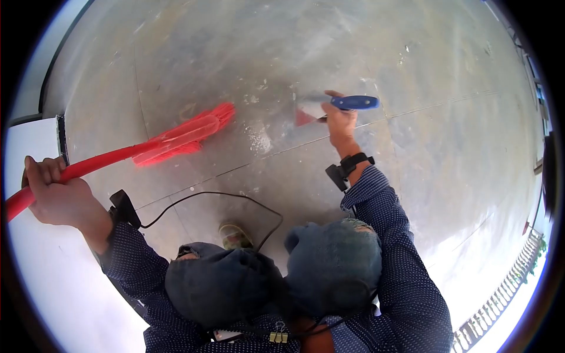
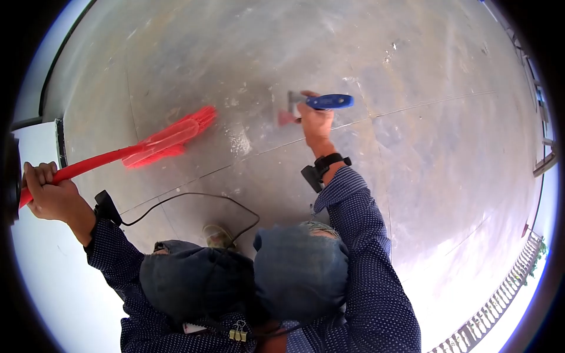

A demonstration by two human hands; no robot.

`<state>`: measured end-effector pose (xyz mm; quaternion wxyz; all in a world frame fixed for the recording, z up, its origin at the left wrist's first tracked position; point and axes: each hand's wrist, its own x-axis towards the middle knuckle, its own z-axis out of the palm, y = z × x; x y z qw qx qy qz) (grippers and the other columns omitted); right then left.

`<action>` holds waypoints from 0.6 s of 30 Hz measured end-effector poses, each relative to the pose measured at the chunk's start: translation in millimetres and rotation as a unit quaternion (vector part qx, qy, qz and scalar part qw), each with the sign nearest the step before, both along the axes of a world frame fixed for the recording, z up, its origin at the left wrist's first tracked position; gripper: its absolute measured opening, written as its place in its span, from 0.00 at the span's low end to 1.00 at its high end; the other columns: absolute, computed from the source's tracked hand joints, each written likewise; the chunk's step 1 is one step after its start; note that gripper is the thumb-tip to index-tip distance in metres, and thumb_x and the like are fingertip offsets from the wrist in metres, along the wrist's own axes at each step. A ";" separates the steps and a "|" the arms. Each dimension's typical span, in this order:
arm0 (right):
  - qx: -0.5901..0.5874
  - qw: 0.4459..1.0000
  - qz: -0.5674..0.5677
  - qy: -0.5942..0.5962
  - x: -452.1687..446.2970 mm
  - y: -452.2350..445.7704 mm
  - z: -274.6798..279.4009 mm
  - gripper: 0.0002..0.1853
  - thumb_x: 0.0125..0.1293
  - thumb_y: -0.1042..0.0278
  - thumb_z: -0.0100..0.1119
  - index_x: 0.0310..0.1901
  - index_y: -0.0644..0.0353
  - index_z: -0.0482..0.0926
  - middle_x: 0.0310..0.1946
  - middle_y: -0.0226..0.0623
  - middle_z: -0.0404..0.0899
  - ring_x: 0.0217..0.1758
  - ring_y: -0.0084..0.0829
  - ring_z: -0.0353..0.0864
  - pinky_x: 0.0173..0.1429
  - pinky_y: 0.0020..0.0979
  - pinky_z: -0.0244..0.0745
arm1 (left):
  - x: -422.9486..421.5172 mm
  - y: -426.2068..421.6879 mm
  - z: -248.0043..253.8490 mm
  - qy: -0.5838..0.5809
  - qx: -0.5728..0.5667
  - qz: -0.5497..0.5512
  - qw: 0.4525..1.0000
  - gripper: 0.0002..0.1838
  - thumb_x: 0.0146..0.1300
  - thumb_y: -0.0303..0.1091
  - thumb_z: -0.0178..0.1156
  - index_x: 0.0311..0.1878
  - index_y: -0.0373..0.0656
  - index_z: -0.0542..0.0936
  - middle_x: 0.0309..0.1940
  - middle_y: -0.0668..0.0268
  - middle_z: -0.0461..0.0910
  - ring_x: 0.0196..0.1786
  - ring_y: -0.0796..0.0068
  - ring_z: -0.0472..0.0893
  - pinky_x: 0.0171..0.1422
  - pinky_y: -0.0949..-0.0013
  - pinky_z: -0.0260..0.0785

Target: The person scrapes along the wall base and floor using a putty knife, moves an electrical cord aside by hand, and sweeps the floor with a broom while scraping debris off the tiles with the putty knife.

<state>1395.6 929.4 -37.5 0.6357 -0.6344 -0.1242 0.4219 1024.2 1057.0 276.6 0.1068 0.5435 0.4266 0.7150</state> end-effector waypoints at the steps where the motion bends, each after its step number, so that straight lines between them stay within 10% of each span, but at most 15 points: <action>1: -0.005 0.999 -0.043 -0.019 22.6 7.3 6.1 0.19 0.55 0.77 0.61 0.50 0.59 0.83 0.33 0.28 0.73 0.32 0.23 0.77 0.31 0.29 0.83 | 0.7 1.3 -0.2 0.005 -0.003 -0.001 1.000 0.10 0.66 0.24 0.59 0.27 0.39 0.75 0.16 0.69 0.66 0.19 0.79 0.64 0.28 0.75 0.62; 9: 0.015 0.996 0.091 -0.010 -20.9 10.5 -8.5 0.15 0.55 0.77 0.63 0.47 0.62 0.84 0.32 0.30 0.82 0.31 0.24 0.83 0.28 0.28 0.82 | -1.9 0.9 1.7 -0.009 -0.005 -0.016 1.000 0.10 0.66 0.24 0.59 0.26 0.39 0.75 0.15 0.70 0.66 0.18 0.79 0.63 0.28 0.75 0.62; 18: -0.015 0.997 -0.066 -0.039 37.9 49.9 6.0 0.17 0.56 0.79 0.60 0.48 0.59 0.84 0.31 0.27 0.74 0.28 0.22 0.76 0.30 0.29 0.83 | -7.6 4.3 -1.6 -0.003 -0.004 -0.020 1.000 0.09 0.64 0.24 0.61 0.27 0.39 0.76 0.16 0.69 0.67 0.19 0.79 0.65 0.28 0.74 0.62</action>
